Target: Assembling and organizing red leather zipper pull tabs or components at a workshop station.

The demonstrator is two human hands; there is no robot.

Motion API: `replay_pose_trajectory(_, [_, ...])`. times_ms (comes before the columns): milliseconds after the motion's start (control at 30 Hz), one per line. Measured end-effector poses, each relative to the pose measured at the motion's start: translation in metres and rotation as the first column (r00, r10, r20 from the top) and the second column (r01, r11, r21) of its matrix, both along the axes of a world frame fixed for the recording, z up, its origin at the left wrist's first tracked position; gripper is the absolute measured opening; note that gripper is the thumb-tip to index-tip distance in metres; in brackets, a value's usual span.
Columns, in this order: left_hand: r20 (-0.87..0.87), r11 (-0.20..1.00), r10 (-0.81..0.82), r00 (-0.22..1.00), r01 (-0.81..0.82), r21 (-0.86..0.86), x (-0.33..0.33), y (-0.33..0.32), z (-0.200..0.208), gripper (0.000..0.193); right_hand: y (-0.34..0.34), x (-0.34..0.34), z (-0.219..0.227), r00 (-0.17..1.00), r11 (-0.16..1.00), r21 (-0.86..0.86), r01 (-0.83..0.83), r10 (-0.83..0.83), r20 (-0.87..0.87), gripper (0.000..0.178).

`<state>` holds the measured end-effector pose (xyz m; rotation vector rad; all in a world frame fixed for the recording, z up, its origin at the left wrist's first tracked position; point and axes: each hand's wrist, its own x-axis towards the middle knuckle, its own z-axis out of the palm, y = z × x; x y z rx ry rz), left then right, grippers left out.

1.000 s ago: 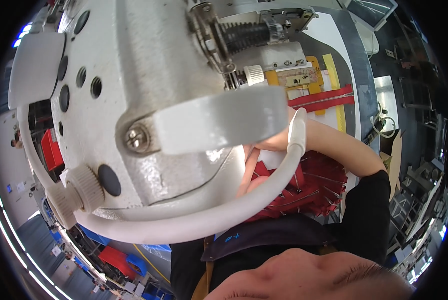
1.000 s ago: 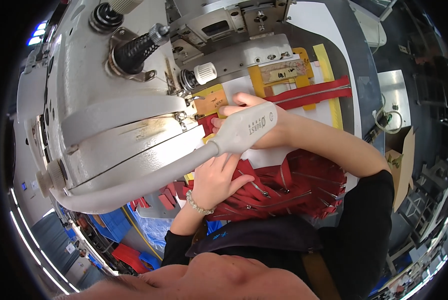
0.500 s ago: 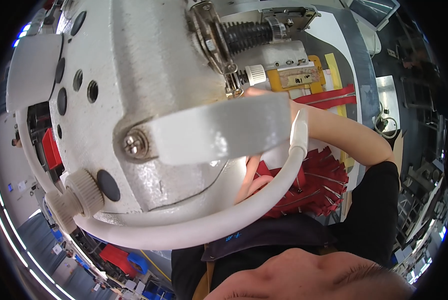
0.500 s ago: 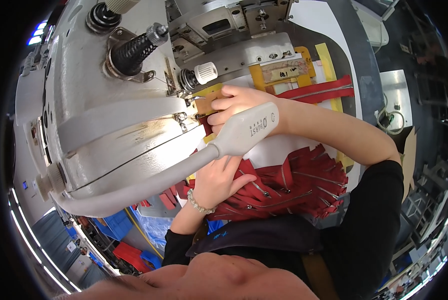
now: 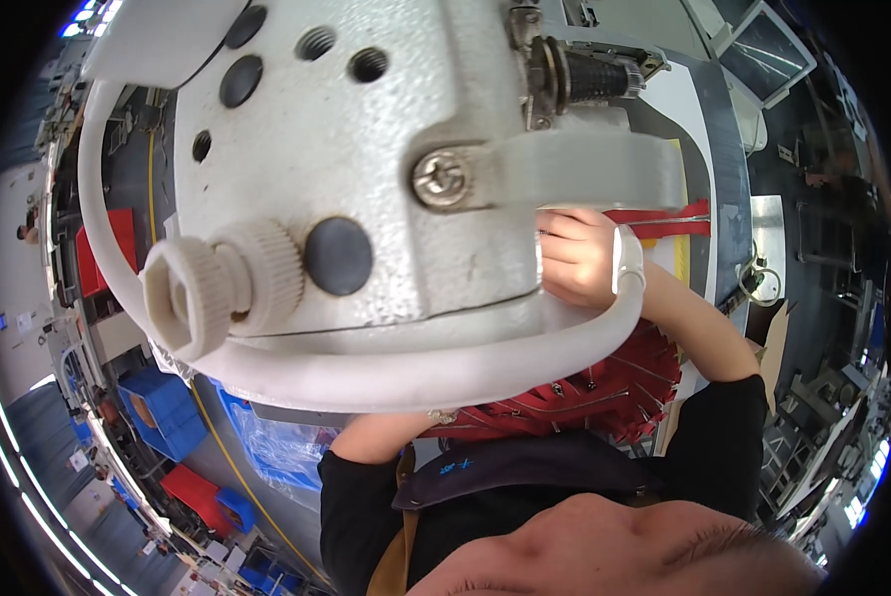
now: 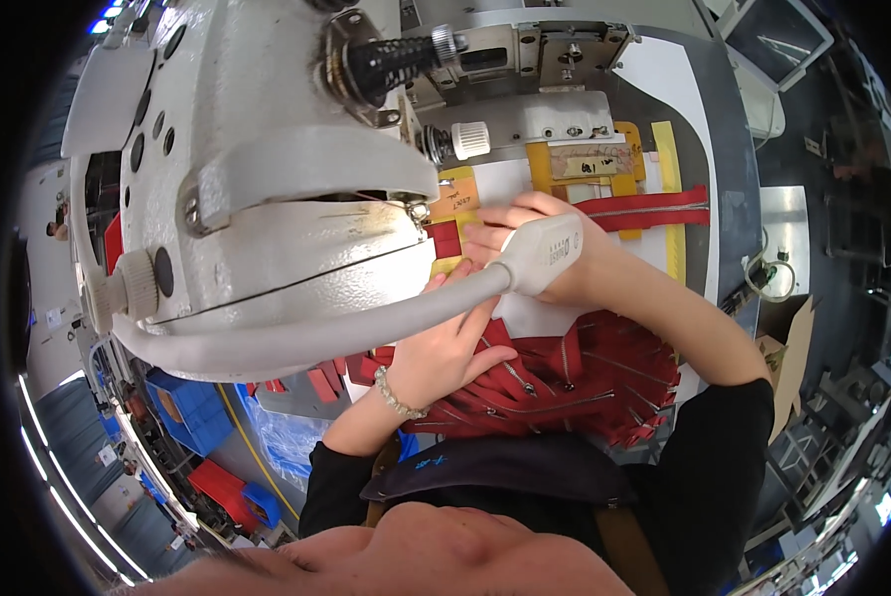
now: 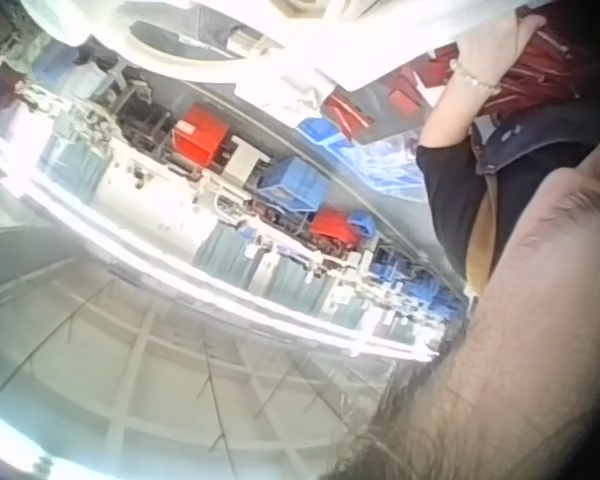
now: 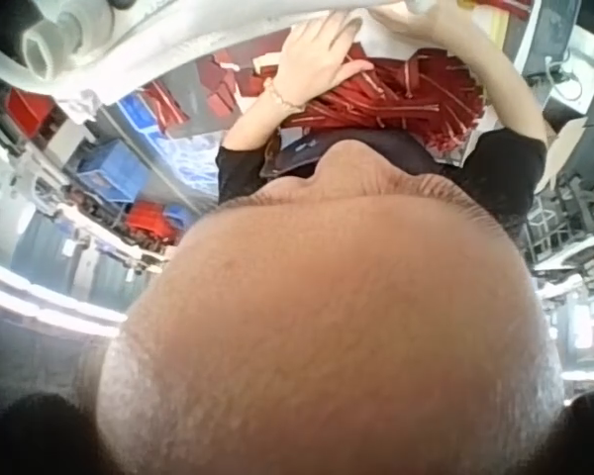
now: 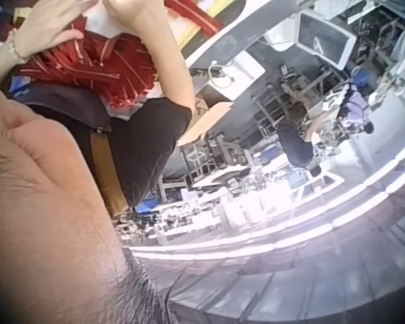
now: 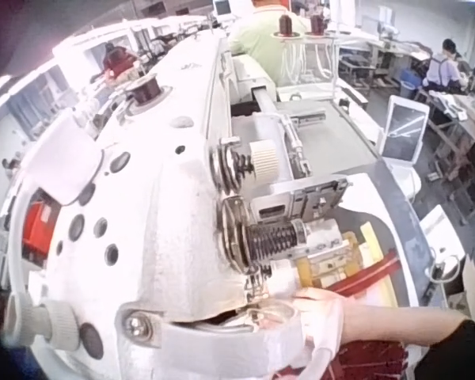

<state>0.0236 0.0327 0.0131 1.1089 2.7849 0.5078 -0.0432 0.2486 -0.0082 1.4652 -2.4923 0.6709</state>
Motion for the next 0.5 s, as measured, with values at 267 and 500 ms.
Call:
replay_pose_trajectory(267, [0.206,0.983,-0.045,0.978,0.006,0.186,0.002,0.0,-0.015,0.075,0.01,0.021,-0.003,0.971,0.99,-0.026,0.141,-0.133,0.198,0.03])
replay_pose_trajectory(500, [0.248,0.952,-0.054,0.967,-0.024,0.304,0.008,-0.004,-0.03,0.075,0.009,0.016,-0.005,0.973,0.971,-0.053,0.231,-0.23,0.031,0.036])
